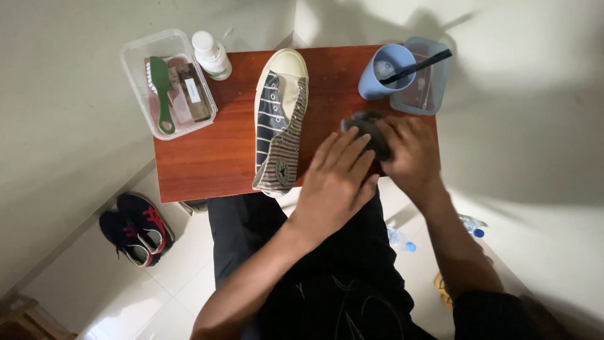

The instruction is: The person cleans a striped canvas sneaker placed on a wooden table. They use a brush to scrub the shoe's surface and a cloth to wipe it down, repeatedly dipping the brush into a blue cup of water.

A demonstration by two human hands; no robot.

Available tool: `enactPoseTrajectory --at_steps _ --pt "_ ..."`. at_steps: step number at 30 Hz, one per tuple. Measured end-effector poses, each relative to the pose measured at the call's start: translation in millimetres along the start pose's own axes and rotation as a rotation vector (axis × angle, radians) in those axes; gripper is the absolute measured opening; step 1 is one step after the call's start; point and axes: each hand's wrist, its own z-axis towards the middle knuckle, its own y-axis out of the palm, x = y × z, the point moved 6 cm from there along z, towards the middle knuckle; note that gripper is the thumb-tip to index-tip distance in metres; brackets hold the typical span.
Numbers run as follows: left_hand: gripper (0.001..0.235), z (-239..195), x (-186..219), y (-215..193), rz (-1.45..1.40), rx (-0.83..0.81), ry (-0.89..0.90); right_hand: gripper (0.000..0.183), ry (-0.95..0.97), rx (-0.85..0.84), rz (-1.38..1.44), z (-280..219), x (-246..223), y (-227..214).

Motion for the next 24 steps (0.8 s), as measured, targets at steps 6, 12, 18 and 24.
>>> enactPoseTrajectory --at_steps 6,12,18,24 --pt "0.049 -39 -41 102 0.325 -0.049 -0.051 0.066 0.03 -0.125 0.089 -8 -30 36" --pt "0.052 -43 -50 103 0.339 -0.281 -0.118 0.089 0.084 -0.473 0.153 -8 -22 27" --pt "0.05 -32 -45 91 0.337 -0.131 -0.057 0.061 0.081 -0.476 0.205 17 11 -21" --pt "0.058 -14 -33 82 0.411 -0.051 -0.017 0.024 -0.063 0.032 -0.14 69 26 -67"
